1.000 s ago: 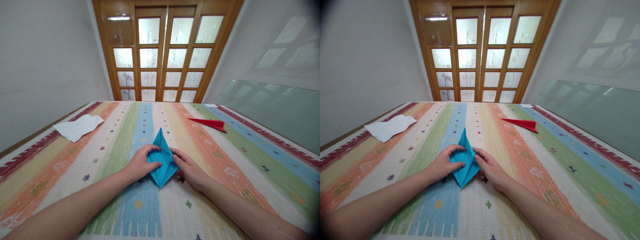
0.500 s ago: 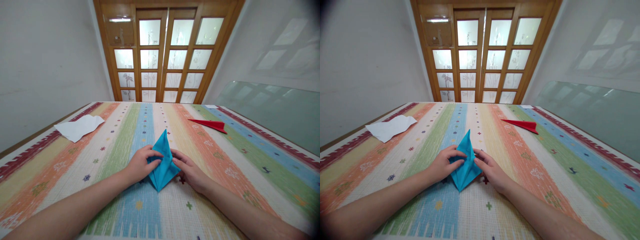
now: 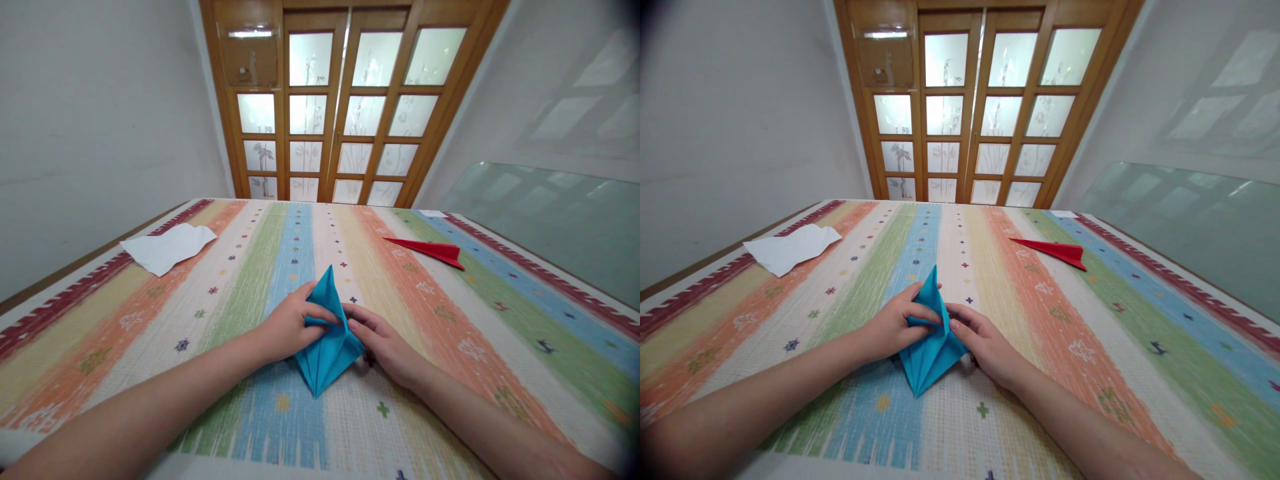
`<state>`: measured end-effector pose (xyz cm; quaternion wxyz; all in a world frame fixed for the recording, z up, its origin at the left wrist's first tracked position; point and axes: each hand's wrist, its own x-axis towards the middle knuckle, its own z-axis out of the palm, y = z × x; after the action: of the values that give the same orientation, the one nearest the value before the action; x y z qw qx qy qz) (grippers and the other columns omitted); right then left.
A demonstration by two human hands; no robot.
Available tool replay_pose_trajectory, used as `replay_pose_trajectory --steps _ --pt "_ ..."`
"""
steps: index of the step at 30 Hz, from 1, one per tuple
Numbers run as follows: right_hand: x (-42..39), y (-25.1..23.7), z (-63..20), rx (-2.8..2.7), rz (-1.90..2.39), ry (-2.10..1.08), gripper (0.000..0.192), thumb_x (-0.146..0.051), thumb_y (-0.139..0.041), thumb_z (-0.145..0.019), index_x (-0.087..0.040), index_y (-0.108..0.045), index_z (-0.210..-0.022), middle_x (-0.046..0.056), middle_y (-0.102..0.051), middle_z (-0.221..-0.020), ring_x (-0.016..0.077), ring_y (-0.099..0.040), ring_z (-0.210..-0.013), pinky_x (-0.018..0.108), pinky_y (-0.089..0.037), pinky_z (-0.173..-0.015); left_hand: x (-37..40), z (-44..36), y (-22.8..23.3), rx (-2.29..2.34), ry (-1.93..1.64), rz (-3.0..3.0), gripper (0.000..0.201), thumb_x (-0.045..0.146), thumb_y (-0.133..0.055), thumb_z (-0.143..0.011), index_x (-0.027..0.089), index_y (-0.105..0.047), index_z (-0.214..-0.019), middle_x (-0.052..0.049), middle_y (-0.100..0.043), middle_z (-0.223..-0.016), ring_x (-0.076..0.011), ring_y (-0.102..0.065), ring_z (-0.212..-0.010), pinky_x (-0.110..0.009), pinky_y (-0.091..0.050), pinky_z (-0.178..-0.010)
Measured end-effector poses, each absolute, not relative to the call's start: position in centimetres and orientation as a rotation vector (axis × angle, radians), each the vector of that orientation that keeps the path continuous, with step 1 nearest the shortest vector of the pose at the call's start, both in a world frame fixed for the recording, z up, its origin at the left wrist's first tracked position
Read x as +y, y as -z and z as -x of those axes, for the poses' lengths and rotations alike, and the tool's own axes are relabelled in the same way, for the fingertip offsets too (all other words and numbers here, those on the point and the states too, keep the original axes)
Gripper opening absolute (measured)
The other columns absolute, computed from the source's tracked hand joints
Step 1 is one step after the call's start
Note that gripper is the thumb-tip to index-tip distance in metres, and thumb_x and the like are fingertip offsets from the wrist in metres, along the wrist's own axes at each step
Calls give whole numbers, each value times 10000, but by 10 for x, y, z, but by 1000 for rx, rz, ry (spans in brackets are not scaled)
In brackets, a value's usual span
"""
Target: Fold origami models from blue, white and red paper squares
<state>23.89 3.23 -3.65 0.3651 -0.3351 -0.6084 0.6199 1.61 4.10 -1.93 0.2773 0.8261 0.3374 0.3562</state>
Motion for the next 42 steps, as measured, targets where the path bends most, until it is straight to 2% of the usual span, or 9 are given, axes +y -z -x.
replay_pose_trajectory --steps 7,16,21,26,29,31,33,37,42 --pt "35 44 -242 -1535 859 -1650 396 -474 -598 -958 -281 -653 -1299 80 -700 -1199 248 -668 -1005 448 -513 -948 38 -18 16 1005 -938 -2248 371 151 -707 -822 268 -730 -1173 -86 -579 -1245 -262 -577 -1154 -453 -456 -1053" --pt "35 44 -236 -1469 905 -1632 317 -486 -646 -925 -243 -678 -1126 42 -712 -987 206 -660 -874 349 -531 -799 35 -20 18 1030 -963 -2215 641 158 -681 -820 277 -510 -1427 -100 -551 -1415 -301 -466 -1352 -515 -350 -1151" --pt "35 43 -231 -1425 855 -1669 322 -462 -723 -870 -214 -635 -1055 45 -713 -948 191 -660 -836 325 -516 -754 35 -22 20 949 -1006 -2217 692 116 -655 -807 264 -461 -1454 -91 -562 -1412 -270 -498 -1321 -473 -369 -1145" --pt "35 46 -232 -1386 775 -1803 443 -415 -744 -866 -231 -546 -1216 52 -730 -958 197 -697 -808 349 -531 -751 34 -21 20 969 -1036 -2120 657 183 -631 -873 274 -421 -1489 -108 -509 -1478 -279 -523 -1292 -444 -449 -1058" --pt "35 45 -234 -1416 760 -1873 555 -403 -754 -861 -242 -485 -1319 49 -731 -954 195 -701 -787 334 -531 -712 36 -21 23 960 -1109 -1828 731 228 -592 -916 300 -260 -1563 -145 -436 -1533 -252 -599 -1180 -358 -542 -862" --pt "35 43 -236 -1463 765 -1904 575 -398 -760 -858 -246 -476 -1334 34 -725 -920 180 -690 -744 303 -515 -664 41 -21 26 893 -1132 -1624 813 249 -634 -893 286 -198 -1578 -170 -476 -1491 -243 -622 -1146 -343 -548 -835" --pt "34 41 -237 -1518 769 -1932 561 -389 -760 -860 -245 -483 -1326 15 -712 -879 160 -671 -706 273 -489 -627 46 -20 27 808 -1115 -1493 816 251 -702 -838 250 -292 -1543 -164 -577 -1383 -249 -632 -1142 -370 -538 -887" --pt "33 39 -238 -1593 774 -1966 488 -385 -766 -854 -226 -525 -1248 -19 -668 -810 118 -610 -647 230 -435 -583 50 -20 25 744 -1017 -1349 485 259 -757 -780 185 -624 -1240 -112 -719 -1123 -245 -677 -1057 -391 -524 -924" --pt "33 38 -238 -1638 786 -1988 458 -401 -783 -831 -204 -559 -1179 -14 -655 -816 111 -589 -656 224 -420 -579 47 -23 20 802 -1031 -1170 351 374 -782 -764 159 -688 -1026 -91 -752 -959 -231 -710 -929 -360 -542 -844"
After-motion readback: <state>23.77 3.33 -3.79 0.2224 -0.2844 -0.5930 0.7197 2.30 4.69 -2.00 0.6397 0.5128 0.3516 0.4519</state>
